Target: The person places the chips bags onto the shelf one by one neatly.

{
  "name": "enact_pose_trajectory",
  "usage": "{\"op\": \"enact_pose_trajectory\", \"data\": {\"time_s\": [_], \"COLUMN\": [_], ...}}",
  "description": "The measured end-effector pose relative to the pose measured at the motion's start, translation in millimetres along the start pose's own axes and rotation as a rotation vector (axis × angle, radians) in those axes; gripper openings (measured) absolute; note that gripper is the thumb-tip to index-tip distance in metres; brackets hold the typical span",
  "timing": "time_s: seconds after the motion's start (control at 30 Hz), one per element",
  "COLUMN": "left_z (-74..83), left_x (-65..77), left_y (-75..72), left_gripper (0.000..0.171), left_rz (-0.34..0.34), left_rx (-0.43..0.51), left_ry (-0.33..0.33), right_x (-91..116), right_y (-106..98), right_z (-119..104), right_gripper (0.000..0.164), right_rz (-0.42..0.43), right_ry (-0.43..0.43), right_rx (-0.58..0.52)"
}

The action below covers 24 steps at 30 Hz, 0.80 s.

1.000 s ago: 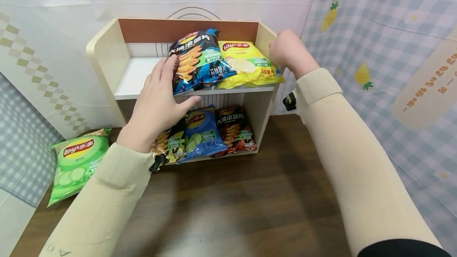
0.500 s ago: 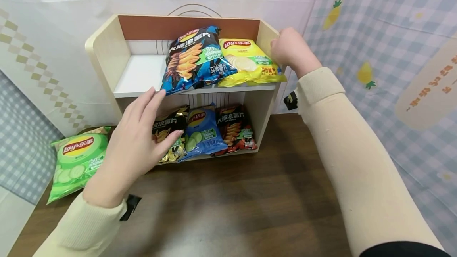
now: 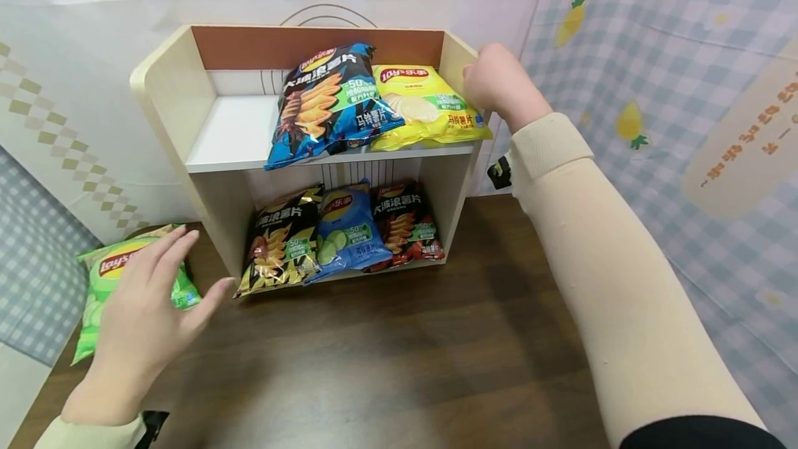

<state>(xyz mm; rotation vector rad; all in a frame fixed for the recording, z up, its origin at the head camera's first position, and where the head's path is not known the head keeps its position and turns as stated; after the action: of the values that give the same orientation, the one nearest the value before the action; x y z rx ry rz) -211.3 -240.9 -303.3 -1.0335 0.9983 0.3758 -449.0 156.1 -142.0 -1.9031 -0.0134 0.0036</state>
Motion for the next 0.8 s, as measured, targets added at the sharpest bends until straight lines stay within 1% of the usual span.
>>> {"op": "enact_pose_trajectory", "data": {"time_s": [0.07,0.17,0.27,0.3,0.37,0.43,0.53,0.67,0.73,0.8], "left_z": [-12.7,-35.3,-60.8,-69.5,-86.7,-103.6,-126.9,-150.4,-159.4,-165.7], "left_x": [6.1,13.8,23.2,26.8,34.4,42.7,55.7,73.2,83.0,92.7], "left_y": [-2.9,-3.3,0.1,2.1,8.2,15.1,26.9,41.2,48.7,55.8], "left_gripper": [0.078,0.073,0.071,0.071,0.071,0.074,0.082,0.1,0.107,0.11], "left_rz": [0.026,0.034,-0.02,-0.047,-0.119,-0.215,-0.39,-0.598,-0.691,-0.771], "left_rx": [-0.031,-0.07,-0.107,-0.116,-0.136,-0.158,-0.185,-0.197,-0.188,-0.177], "left_ry": [-0.035,-0.12,-0.244,-0.289,-0.384,-0.479,-0.619,-0.743,-0.795,-0.832], "right_x": [0,0,-1,-1,0,1,2,3,2,3], "right_y": [-1,-1,0,1,1,1,1,1,1,1], "right_z": [0,0,0,0,0,0,-1,-2,-1,-1], "right_gripper": [0.047,0.048,0.048,0.048,0.048,0.047,0.046,0.047,0.047,0.048], "right_rz": [0.003,0.003,-0.004,-0.007,-0.006,-0.003,0.003,-0.004,-0.008,-0.008], "right_ry": [-0.001,0.0,0.004,0.007,0.012,0.014,0.011,0.012,0.018,0.022], "right_rx": [0.005,0.005,0.002,-0.004,-0.011,-0.016,-0.015,-0.018,-0.022,-0.022]}}
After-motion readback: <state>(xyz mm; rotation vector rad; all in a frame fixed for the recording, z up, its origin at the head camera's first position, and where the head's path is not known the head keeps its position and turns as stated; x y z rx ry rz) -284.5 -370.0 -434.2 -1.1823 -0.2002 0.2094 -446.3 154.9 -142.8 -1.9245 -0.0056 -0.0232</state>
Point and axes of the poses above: each hand's wrist, its own x-axis away from the middle knuckle, its own y-axis out of the palm, z = x × y, the point moved 8 cm from there along -x, towards the middle knuckle, and after that the axes turned 4 degrees about -z, right-handed, at the moved point
